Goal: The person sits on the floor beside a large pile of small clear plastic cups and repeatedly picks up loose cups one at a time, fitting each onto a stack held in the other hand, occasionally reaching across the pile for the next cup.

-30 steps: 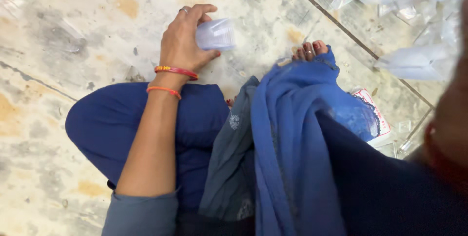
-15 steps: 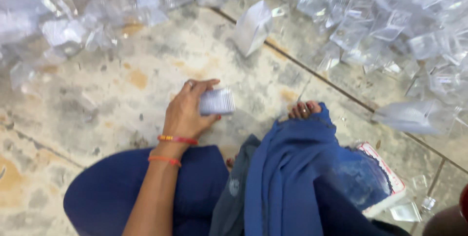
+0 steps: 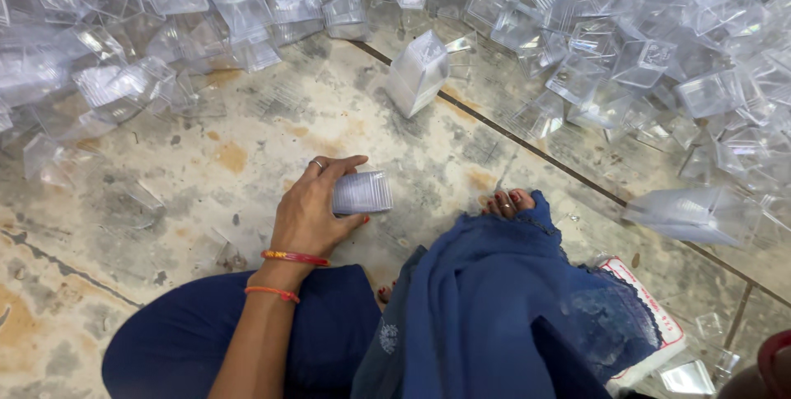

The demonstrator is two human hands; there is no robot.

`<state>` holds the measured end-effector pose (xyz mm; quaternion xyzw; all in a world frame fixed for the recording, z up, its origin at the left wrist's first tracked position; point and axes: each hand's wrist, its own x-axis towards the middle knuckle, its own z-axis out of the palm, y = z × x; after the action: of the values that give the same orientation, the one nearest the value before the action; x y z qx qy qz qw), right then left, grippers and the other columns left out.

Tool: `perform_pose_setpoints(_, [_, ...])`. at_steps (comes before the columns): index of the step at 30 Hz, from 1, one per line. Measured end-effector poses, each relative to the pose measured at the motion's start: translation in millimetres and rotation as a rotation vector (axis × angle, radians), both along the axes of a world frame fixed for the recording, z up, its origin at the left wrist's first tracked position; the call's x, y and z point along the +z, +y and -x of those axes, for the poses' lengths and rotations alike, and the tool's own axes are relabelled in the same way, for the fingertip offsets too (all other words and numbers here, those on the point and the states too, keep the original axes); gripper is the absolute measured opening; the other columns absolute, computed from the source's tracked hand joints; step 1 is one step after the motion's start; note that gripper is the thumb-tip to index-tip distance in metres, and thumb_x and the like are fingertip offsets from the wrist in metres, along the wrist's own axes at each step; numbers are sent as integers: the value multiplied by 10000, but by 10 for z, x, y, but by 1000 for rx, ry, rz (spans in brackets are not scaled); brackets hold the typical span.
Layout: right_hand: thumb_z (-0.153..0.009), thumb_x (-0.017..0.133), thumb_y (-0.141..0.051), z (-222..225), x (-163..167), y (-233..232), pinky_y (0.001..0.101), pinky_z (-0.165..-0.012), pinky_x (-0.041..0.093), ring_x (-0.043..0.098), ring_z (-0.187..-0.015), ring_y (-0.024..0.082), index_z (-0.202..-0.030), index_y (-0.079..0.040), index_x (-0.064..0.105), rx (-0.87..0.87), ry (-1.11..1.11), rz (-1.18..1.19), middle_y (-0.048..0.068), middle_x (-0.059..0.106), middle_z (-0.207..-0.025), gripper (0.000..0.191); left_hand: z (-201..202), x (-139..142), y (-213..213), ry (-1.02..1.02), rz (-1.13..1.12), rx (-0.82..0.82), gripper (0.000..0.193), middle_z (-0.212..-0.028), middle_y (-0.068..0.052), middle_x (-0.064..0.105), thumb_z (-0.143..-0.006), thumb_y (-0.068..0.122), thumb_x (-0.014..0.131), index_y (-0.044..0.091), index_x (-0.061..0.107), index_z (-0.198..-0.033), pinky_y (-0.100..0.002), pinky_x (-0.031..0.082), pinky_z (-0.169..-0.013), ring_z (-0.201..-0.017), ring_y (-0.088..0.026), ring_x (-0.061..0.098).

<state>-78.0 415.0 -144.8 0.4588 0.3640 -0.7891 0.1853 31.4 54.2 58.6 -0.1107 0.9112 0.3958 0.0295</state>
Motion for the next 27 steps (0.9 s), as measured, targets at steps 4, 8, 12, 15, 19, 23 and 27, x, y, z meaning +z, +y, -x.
perform_pose_setpoints(4, [-970, 604, -239, 41, -11, 17, 516, -908, 602, 712, -1022, 305, -1016, -60, 568, 15, -88, 298, 101, 734, -1086, 187, -4, 3, -2, 6, 2, -7, 787, -1157, -37, 663, -581, 142, 901, 259, 639, -1314, -408, 546, -889, -1065, -268, 664])
perform_pose_setpoints(8, [-972, 616, -212, 73, -47, 43, 501, -955, 579, 691, -1087, 297, -1082, -62, 565, 73, -35, 150, 106, 722, -1140, 193, -1, 26, -3, -20, -5, -2, 794, -1166, -34, 658, -580, 137, 902, 274, 638, -1316, -404, 551, -885, -1063, -262, 666])
perform_pose_setpoints(12, [-973, 627, -185, 84, -6, 55, 486, -1001, 556, 670, -1151, 289, -1149, -64, 563, 175, -10, 111, 110, 709, -1193, 223, -7, 20, -8, -23, 0, -4, 796, -1167, -30, 661, -580, 132, 900, 285, 640, -1317, -398, 552, -893, -1066, -257, 668])
perform_pose_setpoints(15, [-974, 635, -165, 46, 140, 6, 475, -1036, 539, 654, -1200, 283, -1199, -66, 561, 415, 42, -4, 113, 700, -1233, 257, -34, -63, -14, -3, -3, -6, 784, -1161, -38, 658, -593, 144, 894, 272, 638, -1323, -399, 555, -897, -1065, -257, 671])
perform_pose_setpoints(19, [-975, 647, -138, -38, 1049, -270, 460, -1083, 516, 633, -1265, 275, -1265, -68, 558, 980, 494, -240, 118, 687, -1287, 312, -102, -285, -21, 143, -17, -74, 685, -1165, -104, 661, -703, 188, 891, 185, 624, -1334, -409, 541, -880, -1056, -314, 657])
perform_pose_setpoints(23, [-976, 658, -111, 51, 2581, -391, 445, -1129, 493, 612, -1330, 267, -1332, -70, 555, 1011, 1270, -421, 122, 674, -1341, 372, -62, -529, -55, 60, -477, 58, 625, -1151, -88, 669, -831, 227, 826, 148, 568, -1395, -344, 570, -879, -1031, -214, 682])
perform_pose_setpoints(27, [-977, 669, -84, -99, 2996, -988, 430, -1176, 470, 591, -1395, 259, -1398, -72, 552, 1135, 1493, -493, 126, 662, -1394, 437, -2, -607, -45, 44, -838, 101, 734, -1004, -85, 593, -919, 241, 762, 186, 462, -1586, -285, 518, -813, -922, -137, 596])
